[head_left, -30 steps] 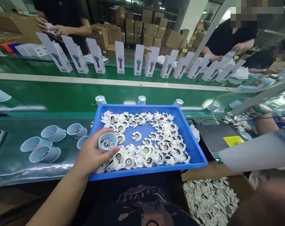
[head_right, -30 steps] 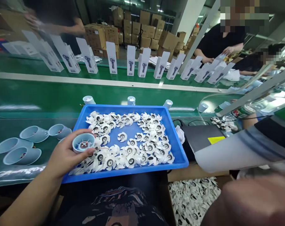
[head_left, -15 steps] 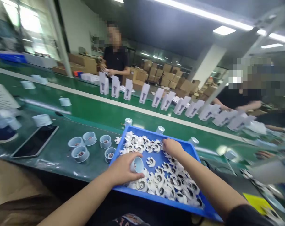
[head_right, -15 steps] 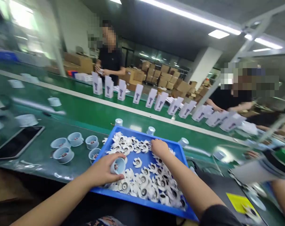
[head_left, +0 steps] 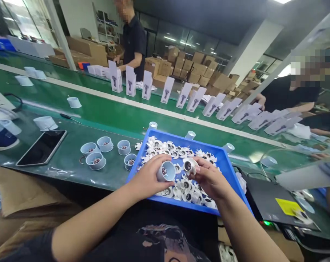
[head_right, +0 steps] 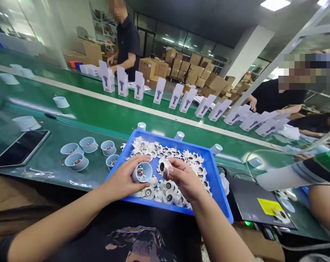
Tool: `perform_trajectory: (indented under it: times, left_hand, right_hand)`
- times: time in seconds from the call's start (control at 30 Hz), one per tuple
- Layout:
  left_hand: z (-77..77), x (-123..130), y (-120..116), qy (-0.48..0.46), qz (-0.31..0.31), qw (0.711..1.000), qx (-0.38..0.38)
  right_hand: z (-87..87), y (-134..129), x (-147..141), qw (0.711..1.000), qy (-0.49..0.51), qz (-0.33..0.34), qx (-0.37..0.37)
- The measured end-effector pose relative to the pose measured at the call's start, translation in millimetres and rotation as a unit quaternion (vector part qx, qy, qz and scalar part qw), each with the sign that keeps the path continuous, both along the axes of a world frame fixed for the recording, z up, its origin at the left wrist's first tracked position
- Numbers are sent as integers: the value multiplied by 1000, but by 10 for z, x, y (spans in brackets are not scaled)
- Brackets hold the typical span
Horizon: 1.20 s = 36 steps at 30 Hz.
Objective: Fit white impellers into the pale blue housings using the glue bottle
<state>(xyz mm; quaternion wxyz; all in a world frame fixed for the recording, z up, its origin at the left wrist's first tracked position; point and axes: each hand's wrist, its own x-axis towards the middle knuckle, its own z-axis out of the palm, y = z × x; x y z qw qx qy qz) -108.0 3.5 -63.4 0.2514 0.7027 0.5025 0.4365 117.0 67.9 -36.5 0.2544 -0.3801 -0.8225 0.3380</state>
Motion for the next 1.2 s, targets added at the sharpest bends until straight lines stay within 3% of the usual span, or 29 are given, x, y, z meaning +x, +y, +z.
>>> perform_trajectory:
  times: [0.13, 0.3, 0.47, 0.67, 0.9, 1.1, 1.2]
  left_hand:
    - [40, 178, -73, 66, -22, 996, 54]
    - [18, 266, -151, 104, -14, 986, 132]
    - [64, 264, -195, 118, 24, 980, 159]
    - [165, 237, -155, 97, 32, 985, 137]
    - [160, 230, -209, 145, 22, 967, 209]
    - [266, 220, -231, 128, 18, 974, 188]
    - [270, 196, -233, 125, 31, 978, 161]
  right_hand:
    - [98, -333, -77, 997, 56, -16, 58]
    - [189, -536, -187, 990, 24, -45, 131]
    - [170, -516, -268, 987, 44, -25, 150]
    - [274, -491, -248, 977, 96, -39, 189]
    - [290, -623, -250, 967, -47, -40, 247]
    - [338, -603, -272, 973, 96, -31, 210]
    - [380, -603, -265, 971, 120, -38, 205]
